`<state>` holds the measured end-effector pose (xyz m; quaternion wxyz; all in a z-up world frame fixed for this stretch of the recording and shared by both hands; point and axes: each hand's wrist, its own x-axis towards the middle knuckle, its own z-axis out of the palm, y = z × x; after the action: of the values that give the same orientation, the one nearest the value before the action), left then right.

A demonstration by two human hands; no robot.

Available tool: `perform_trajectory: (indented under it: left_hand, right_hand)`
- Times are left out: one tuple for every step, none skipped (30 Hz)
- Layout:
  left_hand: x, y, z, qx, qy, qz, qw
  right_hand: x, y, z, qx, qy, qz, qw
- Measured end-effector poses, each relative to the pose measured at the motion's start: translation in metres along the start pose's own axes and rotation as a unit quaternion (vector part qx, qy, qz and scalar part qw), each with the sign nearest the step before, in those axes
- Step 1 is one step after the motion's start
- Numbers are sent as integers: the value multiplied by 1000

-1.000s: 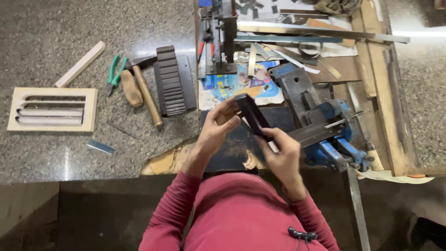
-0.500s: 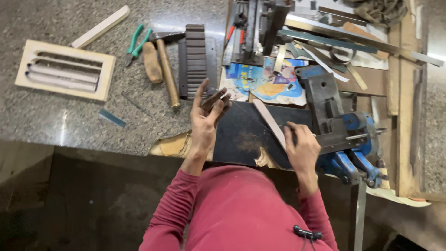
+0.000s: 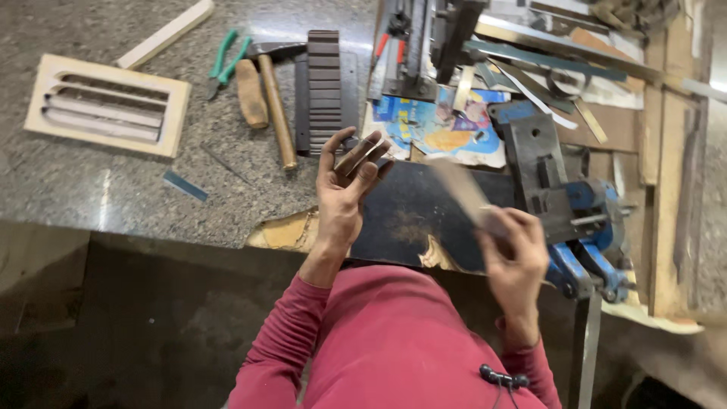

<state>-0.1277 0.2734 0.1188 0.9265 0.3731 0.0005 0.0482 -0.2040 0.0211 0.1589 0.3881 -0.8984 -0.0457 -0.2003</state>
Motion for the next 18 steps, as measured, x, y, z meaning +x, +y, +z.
perform_trajectory:
  left_hand:
    - [-3,0,6,2,-20,7,1000]
    - [-4,0,13,3,-40,16,999]
    - [-5,0,19,16,-52,20,998]
    - [-7,2,24,31,-60,29,997]
    - [-8,4,29,46,-68,38,996]
    - [-11,6,33,47,-81,46,995]
    - [-15,6,39,47,-95,55,993]
    - [-18,7,43,49,-106,63,991]
    - [-21,8,46,36,-111,51,992]
    - [-23,8,50,21,-118,36,992]
    - [-25,9,53,7,-125,21,992]
    - [-26,11,55,13,-132,28,991]
    - [-28,12,58,20,-140,35,989]
    - [-28,14,60,26,-147,44,988]
    - [-28,16,61,33,-144,36,988]
    - [-30,18,63,40,-138,28,989]
    - [-31,20,64,48,-132,21,990]
    - [-32,22,65,54,-136,22,989]
  right_hand:
    - [1,-14,2,-1,-17,-6,1000]
    - [4,-25,4,-1,-34,-15,999]
    - [6,-34,6,10,-31,-14,999]
    - [8,-40,8,24,-30,-16,999]
    - [10,-44,9,38,-30,-18,999]
    - [11,-47,8,50,-31,-13,998]
    - [11,-47,8,62,-33,-8,998]
    - [10,-48,8,74,-37,-2,997]
    - [8,-47,8,67,-40,-14,997]
    - [6,-45,8,58,-40,-24,997]
    - [4,-43,7,48,-41,-33,997]
    - [2,-41,8,61,-35,-21,997]
    - [0,-40,9,73,-29,-9,997]
    - [-2,-40,10,87,-23,2,996]
    - [-3,-39,10,92,-16,2,996]
    - [-5,-39,10,98,-12,2,995]
    - [-8,-40,10,104,-7,1,994]
    - [-9,-41,11,105,0,3,994]
